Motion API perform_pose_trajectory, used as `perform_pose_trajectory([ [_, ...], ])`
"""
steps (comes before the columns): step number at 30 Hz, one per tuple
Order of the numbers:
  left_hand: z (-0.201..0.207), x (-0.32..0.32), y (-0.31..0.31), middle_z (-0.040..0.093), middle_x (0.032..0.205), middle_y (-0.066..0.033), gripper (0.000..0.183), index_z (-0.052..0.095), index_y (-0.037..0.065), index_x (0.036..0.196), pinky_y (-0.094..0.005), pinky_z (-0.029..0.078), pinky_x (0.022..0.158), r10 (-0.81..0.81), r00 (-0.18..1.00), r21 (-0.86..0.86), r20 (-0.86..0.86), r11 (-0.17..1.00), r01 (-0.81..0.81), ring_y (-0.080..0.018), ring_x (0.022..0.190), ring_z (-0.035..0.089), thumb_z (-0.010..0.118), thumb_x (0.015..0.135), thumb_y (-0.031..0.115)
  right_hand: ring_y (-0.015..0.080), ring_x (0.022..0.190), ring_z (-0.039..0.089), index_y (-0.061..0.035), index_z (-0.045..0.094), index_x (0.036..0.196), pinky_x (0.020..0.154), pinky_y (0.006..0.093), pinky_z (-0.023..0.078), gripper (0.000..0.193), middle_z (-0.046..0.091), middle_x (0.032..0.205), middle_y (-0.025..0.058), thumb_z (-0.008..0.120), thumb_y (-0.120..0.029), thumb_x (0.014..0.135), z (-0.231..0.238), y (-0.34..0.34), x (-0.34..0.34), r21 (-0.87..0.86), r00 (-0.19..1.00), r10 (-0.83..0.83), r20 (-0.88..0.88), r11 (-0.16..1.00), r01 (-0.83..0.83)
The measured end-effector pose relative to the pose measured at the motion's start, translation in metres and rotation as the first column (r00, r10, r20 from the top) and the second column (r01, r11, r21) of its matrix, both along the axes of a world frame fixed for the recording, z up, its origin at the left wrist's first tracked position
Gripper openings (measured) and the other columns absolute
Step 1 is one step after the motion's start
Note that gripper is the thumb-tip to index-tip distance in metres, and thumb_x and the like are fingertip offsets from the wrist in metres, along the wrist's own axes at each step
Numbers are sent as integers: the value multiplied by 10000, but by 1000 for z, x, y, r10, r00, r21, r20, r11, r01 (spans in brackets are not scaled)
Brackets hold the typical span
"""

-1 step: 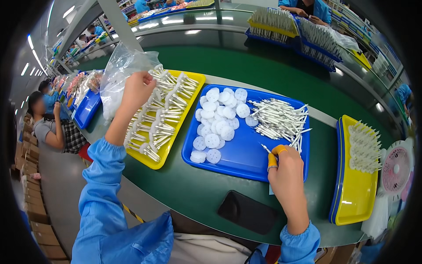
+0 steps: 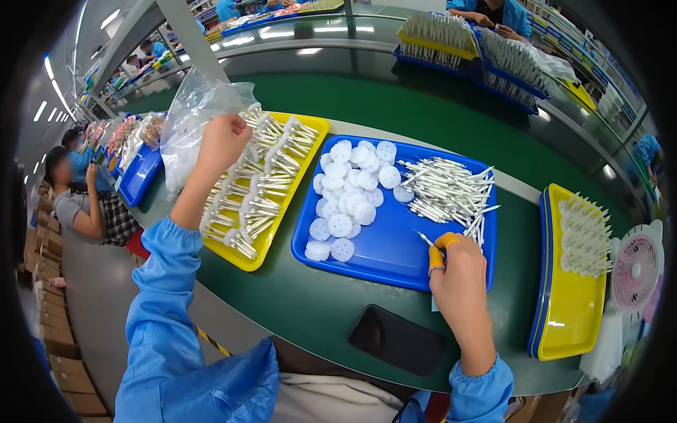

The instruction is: The person repeatedly picks a white circular plastic piece and a white stick, inserts the stick into the piece, and places the assembled unit into a yellow tray. This assembly cycle continues throughout the clip.

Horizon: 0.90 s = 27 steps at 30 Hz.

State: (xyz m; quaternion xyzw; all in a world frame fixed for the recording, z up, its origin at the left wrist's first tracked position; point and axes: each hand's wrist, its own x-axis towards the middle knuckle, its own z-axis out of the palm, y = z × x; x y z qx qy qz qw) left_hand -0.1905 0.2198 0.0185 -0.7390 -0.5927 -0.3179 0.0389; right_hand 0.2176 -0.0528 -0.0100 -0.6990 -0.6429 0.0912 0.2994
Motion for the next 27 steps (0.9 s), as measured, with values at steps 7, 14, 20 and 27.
perform_pose_trajectory([
  [7,11,70,-51,782,902,-180,221,771,7,1014,-483,605,778,-146,988,-7,60,989,146,-382,852,772,816,930,207,399,850,646,71,772,1230,751,472,511,292,653,933,203,713,30,947,9,-6,3,-1,976,139,-168,990,-141],
  [14,-4,191,-100,751,1161,-170,265,761,1,1183,-464,572,948,-695,717,-73,-48,718,692,-362,1125,697,804,951,122,409,935,617,81,758,1235,804,494,503,348,626,955,212,676,73,897,7,-8,4,25,971,179,-161,984,-177],
  [20,-7,224,-82,743,1174,-190,341,757,-26,1224,-492,568,997,-686,660,-212,-308,725,655,-392,1144,693,821,928,129,409,966,618,89,751,1244,834,503,513,379,631,974,210,670,85,874,0,-6,9,46,972,178,-155,984,-172],
  [27,22,201,-101,720,1057,-198,236,771,-12,1114,-464,585,864,-662,743,-303,-103,732,610,-389,930,738,818,937,138,406,977,621,89,749,1250,857,497,517,377,634,985,204,675,79,881,11,-11,7,61,973,168,-161,985,-160],
])
